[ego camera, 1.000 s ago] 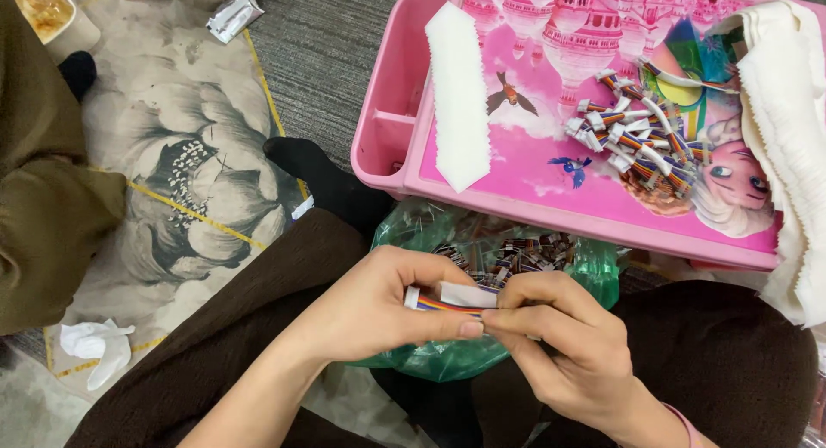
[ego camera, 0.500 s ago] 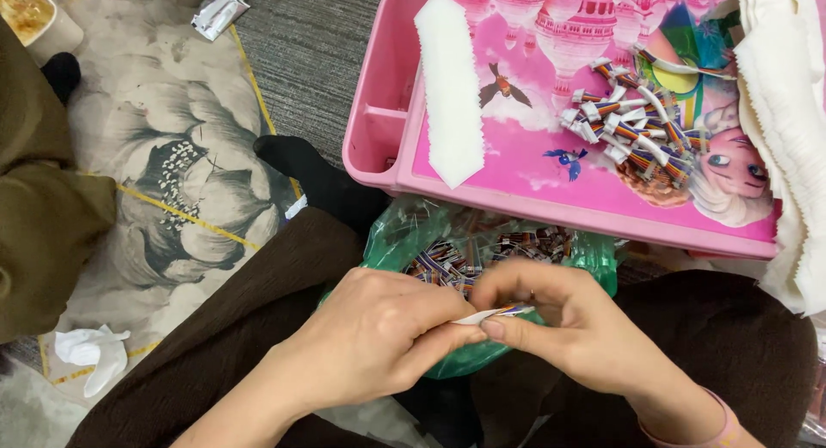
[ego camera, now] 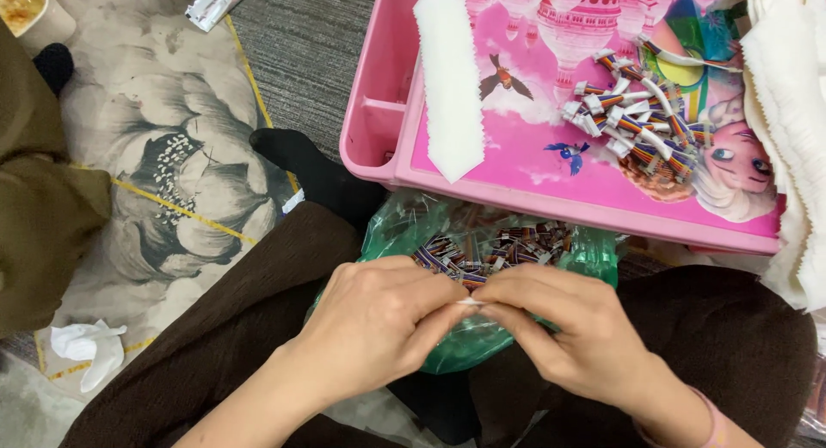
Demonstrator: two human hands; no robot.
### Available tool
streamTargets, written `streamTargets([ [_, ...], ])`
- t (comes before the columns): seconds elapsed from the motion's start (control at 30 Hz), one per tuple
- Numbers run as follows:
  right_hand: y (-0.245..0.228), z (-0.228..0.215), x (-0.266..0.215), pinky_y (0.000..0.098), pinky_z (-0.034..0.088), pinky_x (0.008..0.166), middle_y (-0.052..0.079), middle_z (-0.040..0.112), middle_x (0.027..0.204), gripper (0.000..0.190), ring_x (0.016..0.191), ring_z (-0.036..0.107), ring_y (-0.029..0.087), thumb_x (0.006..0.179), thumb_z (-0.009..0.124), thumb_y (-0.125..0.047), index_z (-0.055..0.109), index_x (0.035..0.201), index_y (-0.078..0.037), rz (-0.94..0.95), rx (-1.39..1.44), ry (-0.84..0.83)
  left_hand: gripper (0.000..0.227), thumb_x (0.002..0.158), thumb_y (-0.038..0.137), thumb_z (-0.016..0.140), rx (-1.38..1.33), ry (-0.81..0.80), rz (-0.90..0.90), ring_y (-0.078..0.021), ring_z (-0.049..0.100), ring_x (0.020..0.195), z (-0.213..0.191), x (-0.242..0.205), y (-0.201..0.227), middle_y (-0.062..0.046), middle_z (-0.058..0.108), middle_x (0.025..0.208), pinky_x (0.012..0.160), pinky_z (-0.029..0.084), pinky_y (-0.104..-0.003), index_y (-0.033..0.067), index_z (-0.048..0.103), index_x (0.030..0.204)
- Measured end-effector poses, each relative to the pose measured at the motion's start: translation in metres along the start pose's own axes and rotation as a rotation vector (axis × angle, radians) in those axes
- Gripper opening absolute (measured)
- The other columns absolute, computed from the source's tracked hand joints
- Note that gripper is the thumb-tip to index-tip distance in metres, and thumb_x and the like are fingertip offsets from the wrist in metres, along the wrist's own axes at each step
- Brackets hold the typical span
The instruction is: Wrapping small bundles of multi-colored wires with white adhesive tape
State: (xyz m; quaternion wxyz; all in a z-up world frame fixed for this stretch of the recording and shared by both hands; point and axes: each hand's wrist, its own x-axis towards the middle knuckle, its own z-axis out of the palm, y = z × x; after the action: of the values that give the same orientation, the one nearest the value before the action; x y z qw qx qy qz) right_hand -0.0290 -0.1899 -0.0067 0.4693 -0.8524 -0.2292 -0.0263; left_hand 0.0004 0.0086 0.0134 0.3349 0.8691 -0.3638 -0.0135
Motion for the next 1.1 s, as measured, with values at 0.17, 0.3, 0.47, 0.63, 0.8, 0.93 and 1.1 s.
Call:
streamTargets([
  [0.17, 0.006, 0.005, -0.005, 0.0183, 0.051, 0.044, 0.000, 0.074, 0.067, 0.014, 0.048, 0.065, 0.008, 0.071, 0.066, -0.003, 0.070, 0.084, -0.004, 0.233, 0.134, 0.014, 0.008, 0.079, 0.012, 0.066, 0.175, 0.108, 0.165, -0.0194, 0.054, 0.070, 0.005, -0.002, -0.001, -0.001, 0.060, 0.078, 0.052, 0.045, -0.029, 0.0096, 0.060, 0.083],
  [0.3, 0.006, 0.000, 0.007, 0.0315, 0.051, 0.078, 0.005, 0.066, 0.091, 0.017, 0.081, 0.064, 0.022, 0.074, 0.068, -0.009, 0.063, 0.089, -0.005, -0.244, -0.242, -0.065, 0.009, 0.074, 0.010, 0.066, 0.111, 0.076, 0.127, -0.0197, 0.054, 0.071, 0.005, -0.002, -0.005, -0.001, 0.062, 0.078, 0.054, 0.046, -0.029, 0.0097, 0.063, 0.082],
  [0.47, 0.016, -0.001, 0.000, 0.0281, 0.052, 0.064, 0.001, 0.069, 0.070, 0.014, 0.054, 0.063, 0.015, 0.071, 0.066, -0.004, 0.068, 0.085, -0.007, -0.095, -0.070, -0.059, 0.009, 0.078, 0.013, 0.065, 0.166, 0.073, 0.173, -0.0201, 0.052, 0.075, 0.006, -0.002, -0.003, -0.001, 0.059, 0.082, 0.056, 0.045, -0.029, 0.0103, 0.061, 0.085],
  [0.63, 0.021, -0.008, 0.005, 0.0259, 0.054, 0.059, 0.002, 0.072, 0.086, 0.019, 0.068, 0.069, 0.017, 0.071, 0.065, -0.005, 0.068, 0.089, -0.007, -0.036, -0.027, -0.161, 0.011, 0.082, 0.013, 0.056, 0.264, 0.115, 0.345, -0.0205, 0.049, 0.077, 0.011, 0.002, -0.003, -0.005, 0.048, 0.084, 0.067, 0.042, -0.031, 0.0060, 0.055, 0.091],
  [0.8, 0.006, -0.003, 0.008, 0.0363, 0.050, 0.086, 0.006, 0.060, 0.075, 0.011, 0.068, 0.059, 0.019, 0.074, 0.064, -0.002, 0.063, 0.086, -0.001, -0.350, -0.296, -0.010, 0.010, 0.085, 0.013, 0.063, 0.272, 0.195, 0.282, -0.0207, 0.045, 0.064, 0.023, 0.002, -0.001, -0.006, 0.049, 0.075, 0.053, 0.040, -0.030, 0.0065, 0.057, 0.080],
  [0.93, 0.015, -0.001, -0.003, 0.0352, 0.051, 0.084, 0.005, 0.059, 0.070, 0.016, 0.062, 0.057, 0.020, 0.072, 0.061, 0.001, 0.062, 0.088, 0.000, -0.257, -0.189, 0.016, 0.008, 0.081, 0.015, 0.067, 0.193, 0.170, 0.239, -0.0181, 0.050, 0.066, 0.023, 0.005, 0.000, -0.002, 0.056, 0.080, 0.054, 0.044, -0.027, 0.0089, 0.062, 0.083],
  [1.1, 0.020, -0.007, -0.004, 0.0366, 0.050, 0.084, 0.006, 0.059, 0.070, 0.012, 0.060, 0.054, 0.021, 0.076, 0.062, -0.003, 0.063, 0.088, -0.002, -0.230, -0.168, -0.048, 0.008, 0.080, 0.014, 0.065, 0.190, 0.138, 0.193, -0.0173, 0.051, 0.062, 0.031, 0.004, -0.001, -0.002, 0.054, 0.076, 0.052, 0.044, -0.028, 0.0088, 0.061, 0.084],
])
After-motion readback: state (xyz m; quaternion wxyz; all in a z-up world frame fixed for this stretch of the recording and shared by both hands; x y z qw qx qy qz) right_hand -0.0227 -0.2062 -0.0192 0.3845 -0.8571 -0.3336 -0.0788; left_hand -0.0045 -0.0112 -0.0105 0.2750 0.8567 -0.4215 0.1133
